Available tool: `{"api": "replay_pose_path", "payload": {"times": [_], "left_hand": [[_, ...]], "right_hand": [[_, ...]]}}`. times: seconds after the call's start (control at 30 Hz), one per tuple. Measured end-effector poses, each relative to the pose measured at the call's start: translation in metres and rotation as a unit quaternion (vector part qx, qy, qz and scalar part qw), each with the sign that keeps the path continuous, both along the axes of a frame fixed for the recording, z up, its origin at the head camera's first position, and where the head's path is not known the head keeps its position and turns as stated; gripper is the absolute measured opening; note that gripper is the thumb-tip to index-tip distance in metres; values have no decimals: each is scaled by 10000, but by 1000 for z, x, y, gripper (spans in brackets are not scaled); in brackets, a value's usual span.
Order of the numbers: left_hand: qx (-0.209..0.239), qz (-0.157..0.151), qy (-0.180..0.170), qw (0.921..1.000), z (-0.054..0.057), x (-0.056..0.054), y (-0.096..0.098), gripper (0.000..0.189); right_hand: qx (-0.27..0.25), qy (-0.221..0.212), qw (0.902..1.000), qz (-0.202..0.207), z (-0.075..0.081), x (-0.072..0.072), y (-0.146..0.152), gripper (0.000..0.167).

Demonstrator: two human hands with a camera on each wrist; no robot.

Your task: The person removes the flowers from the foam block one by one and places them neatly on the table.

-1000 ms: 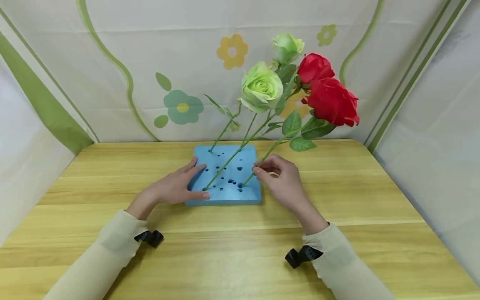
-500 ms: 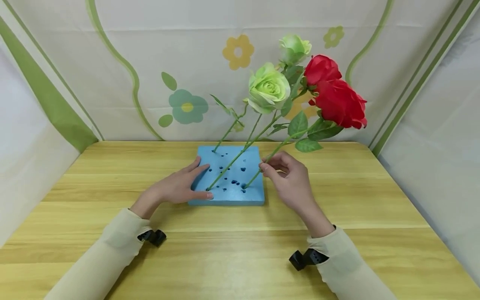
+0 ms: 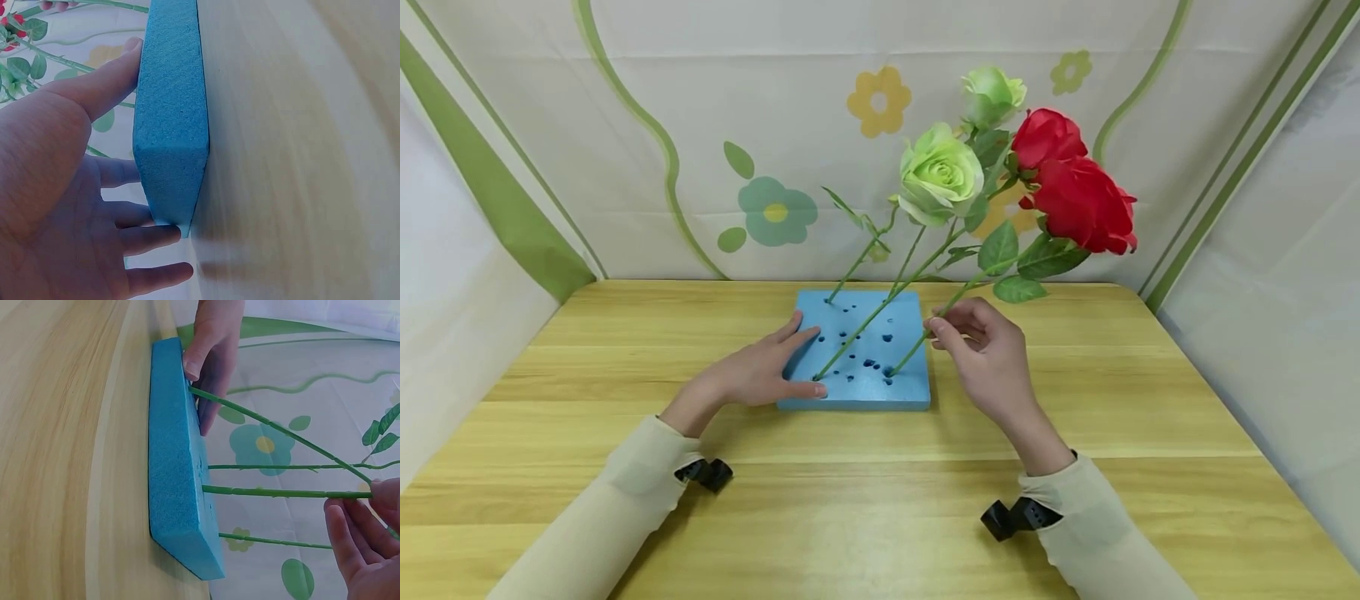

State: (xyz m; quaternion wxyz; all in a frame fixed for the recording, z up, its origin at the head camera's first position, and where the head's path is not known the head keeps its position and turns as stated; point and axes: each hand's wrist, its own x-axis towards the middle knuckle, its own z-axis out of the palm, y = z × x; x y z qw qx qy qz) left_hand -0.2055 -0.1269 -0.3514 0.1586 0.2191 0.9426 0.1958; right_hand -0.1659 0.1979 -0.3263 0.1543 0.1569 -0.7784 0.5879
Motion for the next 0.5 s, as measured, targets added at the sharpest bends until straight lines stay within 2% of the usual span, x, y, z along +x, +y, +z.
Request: {"api": "replay_pose_path", "payload": {"times": [0.5], "left_hand": [[64,3,-43,10000,-1,0,1,103]], "right_hand": [[50,169,9998,-89,5,3,2,15]]}}
